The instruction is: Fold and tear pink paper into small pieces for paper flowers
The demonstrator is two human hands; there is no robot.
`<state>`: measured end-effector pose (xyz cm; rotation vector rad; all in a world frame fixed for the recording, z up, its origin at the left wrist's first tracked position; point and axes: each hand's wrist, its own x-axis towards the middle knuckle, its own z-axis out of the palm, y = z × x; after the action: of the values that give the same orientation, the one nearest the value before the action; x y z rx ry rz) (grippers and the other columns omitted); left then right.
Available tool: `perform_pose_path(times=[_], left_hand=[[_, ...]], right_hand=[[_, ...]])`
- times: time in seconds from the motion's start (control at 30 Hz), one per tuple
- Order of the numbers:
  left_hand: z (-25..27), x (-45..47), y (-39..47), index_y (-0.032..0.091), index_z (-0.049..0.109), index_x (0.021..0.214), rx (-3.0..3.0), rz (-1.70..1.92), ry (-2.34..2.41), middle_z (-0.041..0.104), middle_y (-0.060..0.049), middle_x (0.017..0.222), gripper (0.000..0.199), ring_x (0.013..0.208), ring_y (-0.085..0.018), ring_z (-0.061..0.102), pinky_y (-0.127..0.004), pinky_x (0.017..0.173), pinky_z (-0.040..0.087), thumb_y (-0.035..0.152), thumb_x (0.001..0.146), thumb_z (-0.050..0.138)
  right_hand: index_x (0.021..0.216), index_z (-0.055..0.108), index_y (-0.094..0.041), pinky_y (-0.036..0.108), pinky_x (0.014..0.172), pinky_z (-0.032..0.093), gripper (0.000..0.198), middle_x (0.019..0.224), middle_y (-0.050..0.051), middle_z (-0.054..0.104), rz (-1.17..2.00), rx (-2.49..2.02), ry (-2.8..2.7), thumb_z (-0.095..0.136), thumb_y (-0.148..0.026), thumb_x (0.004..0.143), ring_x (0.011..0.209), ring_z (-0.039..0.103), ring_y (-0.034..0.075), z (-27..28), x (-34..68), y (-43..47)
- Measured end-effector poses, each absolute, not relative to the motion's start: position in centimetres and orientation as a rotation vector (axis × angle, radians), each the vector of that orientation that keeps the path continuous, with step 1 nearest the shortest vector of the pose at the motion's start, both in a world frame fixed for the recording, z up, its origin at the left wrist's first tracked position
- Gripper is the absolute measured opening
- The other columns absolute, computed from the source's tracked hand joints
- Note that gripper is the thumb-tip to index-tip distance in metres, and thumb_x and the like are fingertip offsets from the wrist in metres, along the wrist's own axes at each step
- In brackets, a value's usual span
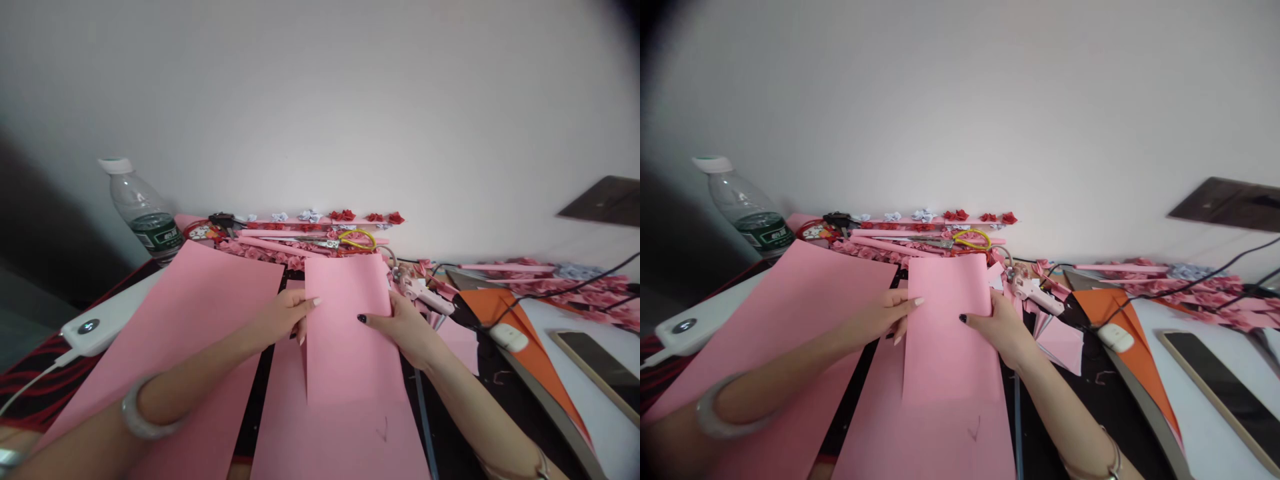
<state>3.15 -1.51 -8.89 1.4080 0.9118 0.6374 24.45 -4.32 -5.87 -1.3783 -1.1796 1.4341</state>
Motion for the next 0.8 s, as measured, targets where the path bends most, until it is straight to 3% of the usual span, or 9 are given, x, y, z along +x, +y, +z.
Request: perform_pose_path(times=[0.17, 0.47, 0.57, 0.67, 0.8], left_hand=[[-8.9, 3.3, -1.4, 0.015, 0.047, 0.077, 1.472, 0.633, 0.930, 0.050, 0.005, 0.036, 0.028, 0.033, -0.007, 0.034, -0.019, 0.041, 0.023, 0.041, 0.084, 0.043], [-9.3, 3.1, -1.0, 0.016, 0.048, 0.079, 1.479, 0.635, 0.926, 0.047, 0.007, 0.034, 0.025, 0.031, -0.006, 0.030, -0.018, 0.040, 0.022, 0.039, 0.085, 0.041], [-8.9, 2.9, -0.9, 0.016, 0.050, 0.081, 1.501, 0.619, 0.891, 0.046, 0.007, 0.033, 0.026, 0.030, -0.006, 0.031, -0.018, 0.039, 0.021, 0.040, 0.085, 0.041], [-8.3, 2.7, -0.8, 0.016, 0.049, 0.081, 1.516, 0.580, 0.869, 0.046, 0.007, 0.033, 0.024, 0.030, -0.006, 0.033, -0.018, 0.040, 0.022, 0.039, 0.085, 0.043], [-8.0, 2.3, -0.5, 0.017, 0.047, 0.077, 1.492, 0.555, 0.869, 0.046, 0.007, 0.034, 0.023, 0.032, -0.006, 0.034, -0.019, 0.042, 0.022, 0.038, 0.083, 0.045]], right_hand=[[0.115, 0.048, -0.018, 0.038, 0.076, 0.052, 0.049, 0.109, 0.009, 0.062, 1.333, -1.335, -1.336, 0.062, -0.018, 0.067, 0.097, 0.060, 0.025, -6.6, 24.8, -4.2], [0.121, 0.041, -0.021, 0.038, 0.077, 0.051, 0.051, 0.114, 0.010, 0.058, 1.217, -1.260, -1.374, 0.059, -0.031, 0.075, 0.098, 0.058, 0.024, -6.6, 24.5, -4.3], [0.132, 0.026, -0.025, 0.038, 0.075, 0.053, 0.064, 0.118, 0.010, 0.055, 1.194, -1.218, -1.335, 0.057, -0.034, 0.077, 0.097, 0.059, 0.024, -6.3, 24.4, -4.2], [0.138, 0.007, -0.031, 0.037, 0.082, 0.050, 0.077, 0.131, 0.008, 0.044, 1.144, -1.125, -1.371, 0.055, -0.030, 0.079, 0.105, 0.054, 0.022, -6.0, 24.3, -4.2], [0.139, -0.001, -0.031, 0.038, 0.090, 0.045, 0.080, 0.137, 0.006, 0.035, 1.121, -1.113, -1.481, 0.053, -0.026, 0.080, 0.118, 0.043, 0.022, -6.1, 24.2, -4.1]])
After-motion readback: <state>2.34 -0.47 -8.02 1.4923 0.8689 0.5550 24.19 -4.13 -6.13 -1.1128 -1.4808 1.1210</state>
